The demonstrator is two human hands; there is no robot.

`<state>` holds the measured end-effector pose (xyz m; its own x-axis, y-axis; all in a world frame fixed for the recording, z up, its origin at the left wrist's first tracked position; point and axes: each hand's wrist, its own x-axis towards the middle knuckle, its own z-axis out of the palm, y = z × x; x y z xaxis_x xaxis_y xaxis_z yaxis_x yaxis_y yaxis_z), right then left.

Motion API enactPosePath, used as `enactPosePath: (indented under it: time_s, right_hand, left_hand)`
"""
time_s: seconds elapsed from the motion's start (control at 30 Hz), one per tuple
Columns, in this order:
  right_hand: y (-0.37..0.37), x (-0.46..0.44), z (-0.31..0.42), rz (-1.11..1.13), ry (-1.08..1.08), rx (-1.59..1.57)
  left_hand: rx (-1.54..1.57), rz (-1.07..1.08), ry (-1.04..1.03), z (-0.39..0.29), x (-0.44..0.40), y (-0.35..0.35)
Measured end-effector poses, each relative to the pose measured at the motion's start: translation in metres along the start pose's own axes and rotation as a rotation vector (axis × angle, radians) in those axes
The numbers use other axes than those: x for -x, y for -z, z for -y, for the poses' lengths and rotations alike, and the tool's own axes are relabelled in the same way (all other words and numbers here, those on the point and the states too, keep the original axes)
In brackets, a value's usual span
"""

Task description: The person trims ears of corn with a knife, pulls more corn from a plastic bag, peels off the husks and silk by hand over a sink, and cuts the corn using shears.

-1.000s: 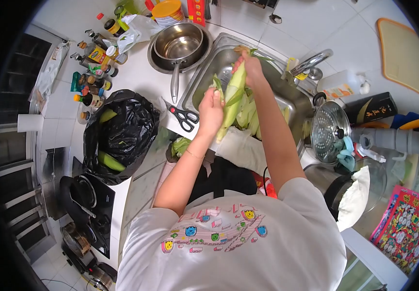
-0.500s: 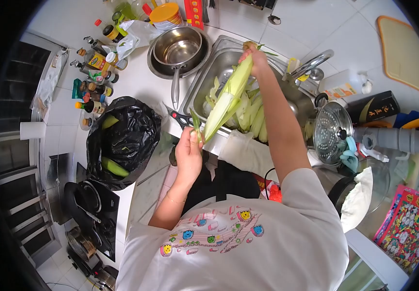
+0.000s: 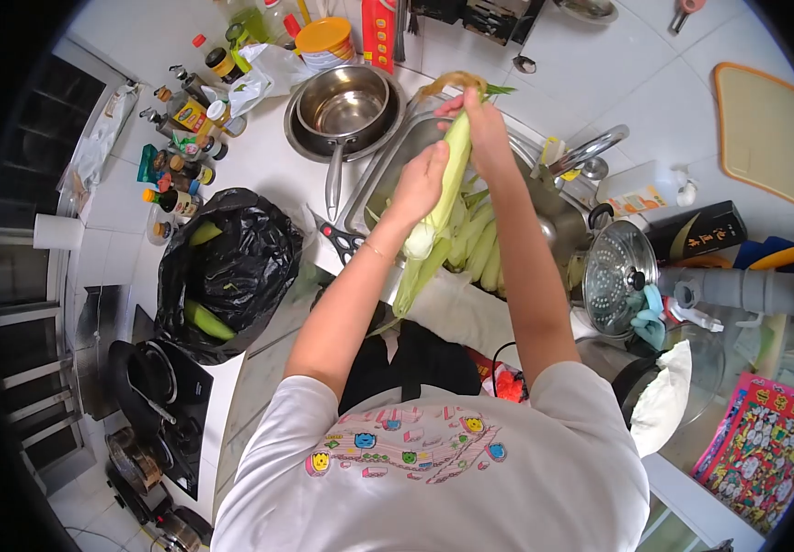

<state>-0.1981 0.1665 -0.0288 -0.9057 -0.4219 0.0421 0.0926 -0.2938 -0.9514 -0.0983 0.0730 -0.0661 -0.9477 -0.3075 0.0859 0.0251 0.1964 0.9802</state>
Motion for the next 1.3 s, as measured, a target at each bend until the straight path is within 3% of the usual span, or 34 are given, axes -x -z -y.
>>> enactPosePath:
  time_s: [0.07,0.1,0.2,0.33,0.43,0.6,0.73,0.8,0.9,0.97,1.0,1.03,1.13,1.2,1.3]
  right_hand:
    - [0.0,0.016,0.002,-0.068,0.111,0.215]
    - [-0.002,0.025,0.004,-0.089,0.074,0.179]
    - [-0.001,0.031,-0.007,-0.089,0.113,0.066]
    - [-0.006,0.034,-0.007,-0.072,0.09,0.016]
    - [-0.011,0.034,-0.009,-0.046,0.094,-0.052]
    - [-0.025,0.036,-0.006,-0.085,-0.033,-0.2]
    - [0.004,0.024,-0.075,-0.152,-0.135,0.101]
    - [0.01,0.028,-0.108,-0.158,-0.124,0.216]
    - [0.034,0.031,-0.109,0.024,-0.254,0.474]
    - [0.034,0.04,-0.071,-0.165,-0.193,0.686]
    - [0.029,0.045,-0.049,-0.261,-0.163,0.794]
    - [0.023,0.05,-0.038,-0.43,-0.093,0.695]
    - [-0.009,0.063,-0.029,-0.176,0.21,0.473]
    - [-0.017,0.063,-0.032,-0.237,0.112,0.496]
    - [-0.016,0.068,-0.045,-0.351,0.187,0.322]
  left_hand:
    - [-0.066,-0.065,0.007,0.0,-0.001,0.002]
    - [-0.099,-0.074,0.098,-0.009,0.0,0.005]
    - [-0.206,-0.055,0.07,-0.012,-0.002,0.011]
    - [-0.1,-0.059,0.18,-0.007,-0.001,0.014]
    - [0.303,0.018,0.488,-0.012,0.001,0.017]
    - [0.506,0.046,0.449,-0.014,0.008,0.025]
    - [0.568,0.055,0.358,-0.011,0.006,0.032]
    - [0.597,0.052,0.448,-0.019,0.003,0.034]
    - [0.614,-0.026,0.612,-0.022,0.006,0.034]
    - [0.652,-0.126,0.659,-0.025,0.009,0.03]
    - [0.611,-0.144,0.617,-0.016,0.006,0.027]
    - [0.573,-0.162,0.579,0.004,0.003,0.021]
    - [0.328,-0.279,0.42,0.038,-0.003,-0.006]
    - [0.048,-0.326,0.292,0.029,-0.002,-0.018]
    - [0.095,-0.348,0.443,0.026,-0.004,-0.023]
